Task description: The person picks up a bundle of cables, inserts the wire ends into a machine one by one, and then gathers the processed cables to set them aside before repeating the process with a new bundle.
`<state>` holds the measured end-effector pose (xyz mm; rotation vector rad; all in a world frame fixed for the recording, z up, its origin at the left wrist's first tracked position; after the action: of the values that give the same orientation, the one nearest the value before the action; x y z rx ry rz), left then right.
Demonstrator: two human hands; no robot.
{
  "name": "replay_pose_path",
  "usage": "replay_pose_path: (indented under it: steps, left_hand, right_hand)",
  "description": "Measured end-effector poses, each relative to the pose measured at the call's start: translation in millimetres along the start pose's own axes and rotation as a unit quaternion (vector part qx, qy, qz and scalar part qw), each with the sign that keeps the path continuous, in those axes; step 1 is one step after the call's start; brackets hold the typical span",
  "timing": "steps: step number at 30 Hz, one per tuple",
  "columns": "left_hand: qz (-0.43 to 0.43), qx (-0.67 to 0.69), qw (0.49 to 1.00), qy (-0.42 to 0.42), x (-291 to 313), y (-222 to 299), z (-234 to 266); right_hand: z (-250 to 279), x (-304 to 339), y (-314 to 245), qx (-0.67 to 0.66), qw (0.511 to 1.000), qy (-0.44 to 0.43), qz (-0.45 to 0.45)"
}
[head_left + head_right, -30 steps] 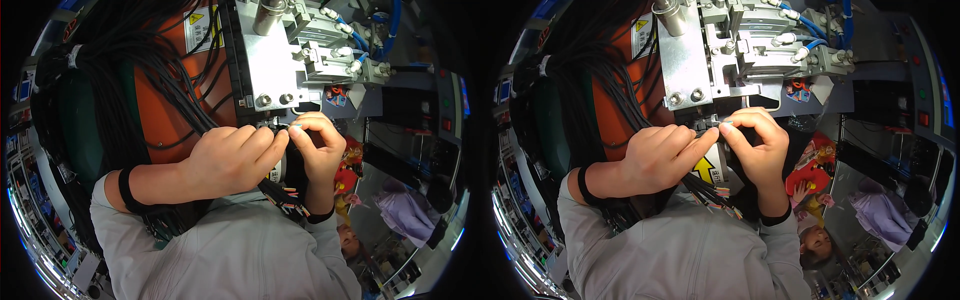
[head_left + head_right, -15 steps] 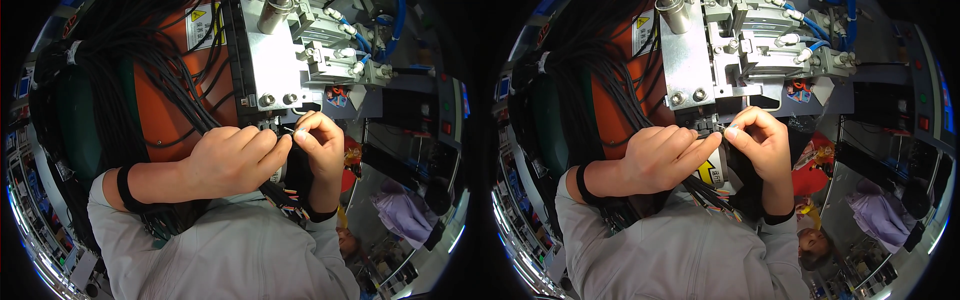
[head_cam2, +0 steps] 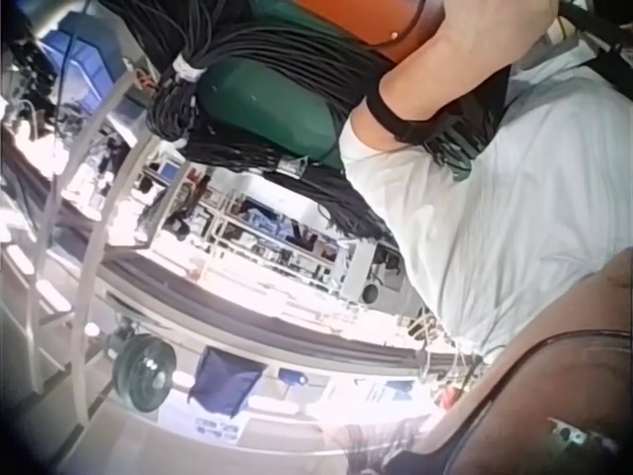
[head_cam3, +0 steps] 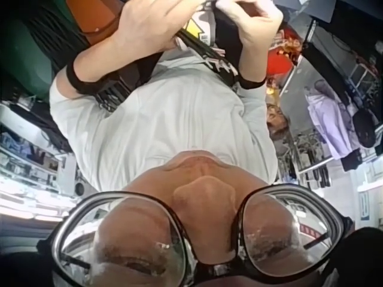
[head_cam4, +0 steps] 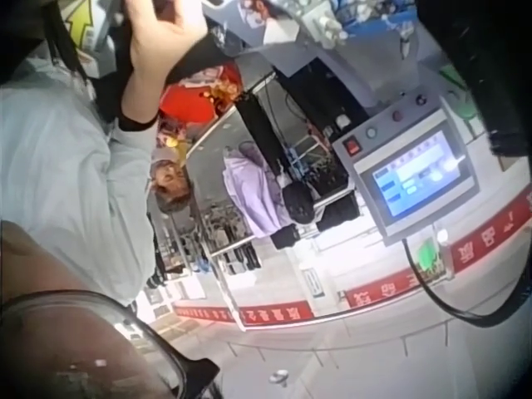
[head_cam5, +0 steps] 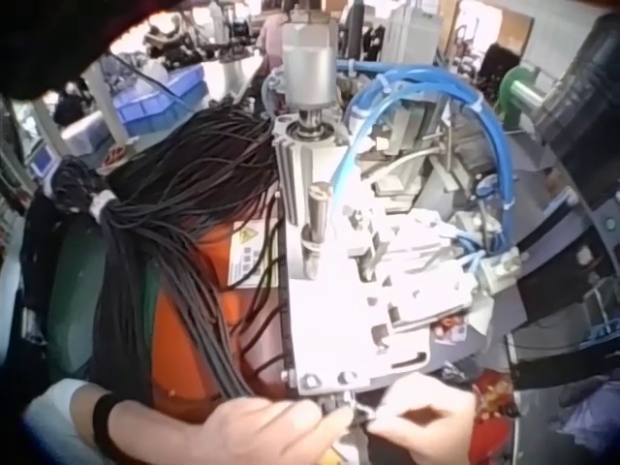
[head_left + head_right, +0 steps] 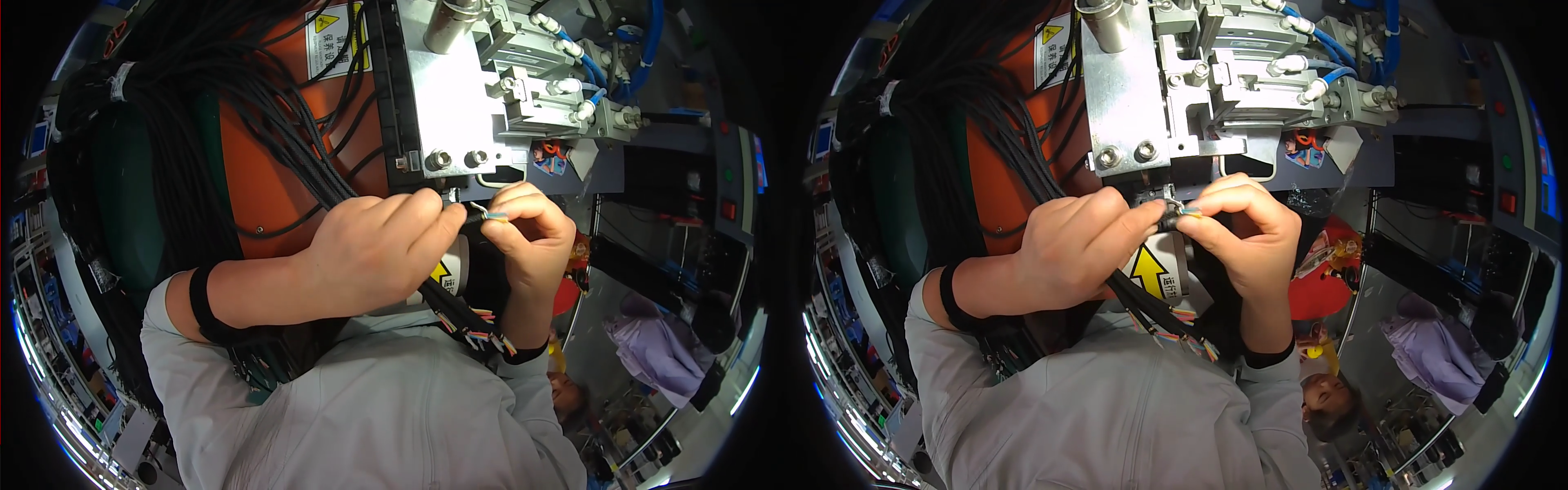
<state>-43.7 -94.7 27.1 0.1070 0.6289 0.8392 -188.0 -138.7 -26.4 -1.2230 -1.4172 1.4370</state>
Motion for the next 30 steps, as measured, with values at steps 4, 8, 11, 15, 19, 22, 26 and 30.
replay_pose_path:
  steps: [4, 8, 11, 15, 19, 22, 26, 30]
  left_hand:
    - [0.005, 0.044, 0.999, 0.002, 0.9, -1.2, -2.5]
    - [-0.003, 0.053, 0.999, 0.003, -2.6, -2.8, 0.2]
    - [0.001, 0.051, 0.999, 0.006, -0.6, -3.4, -2.5]
    - [-0.003, 0.022, 1.0, 0.011, -0.4, -1.8, -1.0]
    - [-0.019, -0.008, 1.0, 0.008, -1.0, 1.8, 1.7]
    - [-0.02, 0.017, 1.0, 0.016, -0.9, 3.1, 1.2]
    - [-0.021, 0.016, 0.999, 0.043, -0.5, 4.2, 3.8]
    - [-0.02, -0.044, 0.999, -0.003, 0.1, 7.3, -3.2]
  right_hand:
    - [-1.3, 3.6, -10.7, 0.013, 0.998, 0.021, 0.062]
    - [-2.0, 0.0, -16.1, 0.01, 0.997, 0.023, 0.069]
    - [-6.8, 2.6, -27.3, 0.097, 0.988, 0.034, 0.119]
    - [-17.0, 7.9, -45.6, 0.277, 0.934, 0.051, 0.219]
    - [-11.7, 0.8, -38.5, 0.225, 0.967, 0.001, 0.119]
    - [-2.1, -0.8, -13.3, 0.036, 0.995, -0.054, -0.078]
    - [-10.6, 3.8, 16.7, -0.286, 0.939, -0.087, -0.171]
    - [-2.1, 5.8, -5.1, 0.167, 0.984, 0.021, 0.054]
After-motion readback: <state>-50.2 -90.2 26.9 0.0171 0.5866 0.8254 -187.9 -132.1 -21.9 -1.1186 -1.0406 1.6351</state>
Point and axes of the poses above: each hand's wrist, its own x-axis away from the middle knuckle, its own z-axis out of the back of the hand, y = z × x, the point moved 7 cm from there along -x, towards the middle knuckle, and after that the axes turned 1 degree about z, right-handed, at the moved point
